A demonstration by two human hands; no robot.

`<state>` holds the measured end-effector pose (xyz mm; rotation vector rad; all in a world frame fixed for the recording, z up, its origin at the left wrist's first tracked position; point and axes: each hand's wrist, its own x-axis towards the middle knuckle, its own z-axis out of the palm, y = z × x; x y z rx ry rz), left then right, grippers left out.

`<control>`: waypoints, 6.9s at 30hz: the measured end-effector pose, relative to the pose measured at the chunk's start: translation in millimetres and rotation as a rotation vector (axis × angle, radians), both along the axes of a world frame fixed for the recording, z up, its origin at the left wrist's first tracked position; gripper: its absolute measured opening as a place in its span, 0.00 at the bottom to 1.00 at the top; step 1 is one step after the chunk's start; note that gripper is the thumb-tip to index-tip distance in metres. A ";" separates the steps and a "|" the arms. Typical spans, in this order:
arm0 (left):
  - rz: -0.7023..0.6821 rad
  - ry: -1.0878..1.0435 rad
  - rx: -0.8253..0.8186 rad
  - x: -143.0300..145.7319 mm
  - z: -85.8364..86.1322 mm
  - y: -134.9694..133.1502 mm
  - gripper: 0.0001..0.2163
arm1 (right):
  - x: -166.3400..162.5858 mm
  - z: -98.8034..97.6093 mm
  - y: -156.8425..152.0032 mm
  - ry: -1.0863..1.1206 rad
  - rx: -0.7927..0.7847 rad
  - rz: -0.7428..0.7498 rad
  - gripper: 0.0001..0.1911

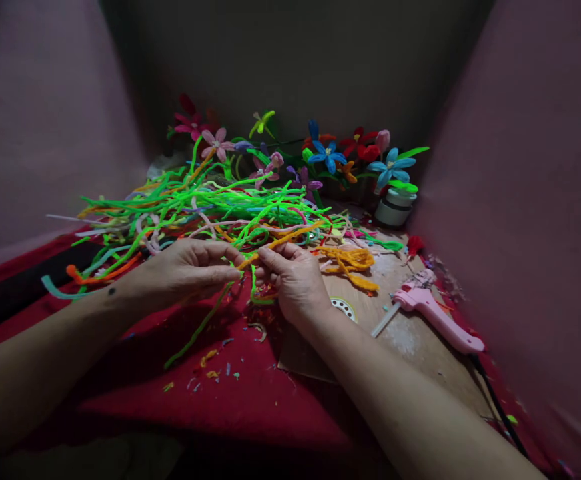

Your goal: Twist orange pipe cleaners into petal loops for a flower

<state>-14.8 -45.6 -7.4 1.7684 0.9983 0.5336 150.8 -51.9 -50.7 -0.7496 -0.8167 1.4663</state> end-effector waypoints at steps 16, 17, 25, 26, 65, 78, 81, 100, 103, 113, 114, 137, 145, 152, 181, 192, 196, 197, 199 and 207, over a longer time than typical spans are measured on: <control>-0.041 0.136 0.396 -7.3 -1.7 5.1 0.15 | -1.5 3.0 -2.9 0.010 -0.018 -0.005 0.08; 0.000 0.120 0.439 -3.2 -3.3 3.6 0.14 | -2.2 2.8 -3.7 0.006 -0.014 0.010 0.08; 0.218 -0.031 0.461 12.1 -8.5 -6.7 0.07 | -2.1 -1.9 -3.4 0.055 -0.003 0.098 0.06; 0.222 -0.058 0.395 11.5 -7.6 -6.8 0.07 | -2.1 -2.3 -2.8 0.049 -0.007 0.107 0.06; 0.241 -0.367 0.367 13.3 -23.2 -6.7 0.06 | -3.6 6.2 -4.7 0.121 -0.055 0.006 0.06; 0.179 -0.304 0.290 15.4 -30.5 -1.4 0.07 | -3.8 -0.6 -11.3 -0.269 0.083 0.061 0.15; 0.180 -0.305 0.254 16.9 -30.3 -2.0 0.06 | -3.8 1.4 -11.1 -0.300 0.112 0.091 0.14; 0.238 -0.285 0.218 20.6 -30.3 -3.6 0.06 | -4.8 8.5 -14.8 -0.297 -0.004 0.099 0.17; 0.260 -0.305 0.258 22.2 -31.1 -5.1 0.05 | -4.7 6.7 -14.7 -0.293 0.012 0.126 0.16; 0.180 -0.312 0.115 20.6 -24.7 -5.7 0.06 | -5.8 6.6 -15.0 -0.305 0.119 0.163 0.17; 0.172 -0.309 0.101 19.3 -24.3 -4.9 0.05 | -6.4 7.2 -15.4 -0.295 0.128 0.163 0.17; 0.158 -0.411 -0.018 18.7 -22.4 -7.4 0.07 | -4.2 15.8 -14.1 -0.355 0.069 0.267 0.29; 0.201 -0.547 -0.177 13.0 -27.6 0.9 0.06 | -1.4 8.7 -11.2 -0.109 -0.071 0.316 0.05; 0.219 -0.658 -0.257 15.2 -27.9 1.3 0.07 | -2.2 7.4 -8.9 0.096 -0.274 0.375 0.06; 0.265 -0.567 -0.131 13.1 -21.5 -0.2 0.06 | -6.1 -1.0 -10.2 0.042 -0.052 0.330 0.09; 0.327 -0.416 -0.062 16.6 -18.0 -6.0 0.09 | -6.2 1.6 -11.7 0.001 -0.018 0.319 0.11; 0.354 -0.328 0.033 16.3 -16.0 -8.9 0.10 | -5.7 4.1 -12.7 -0.013 -0.054 0.325 0.11; 0.358 -0.318 0.048 15.9 -15.8 -9.2 0.10 | -5.5 4.5 -12.9 -0.011 -0.064 0.332 0.10; 0.360 -0.320 0.054 14.8 -15.7 -9.1 0.09 | -5.0 4.6 -13.1 -0.002 -0.077 0.348 0.09; 0.339 -0.451 -0.098 12.9 -19.9 -5.9 0.10 | -3.8 0.6 -10.7 0.078 -0.161 0.460 0.06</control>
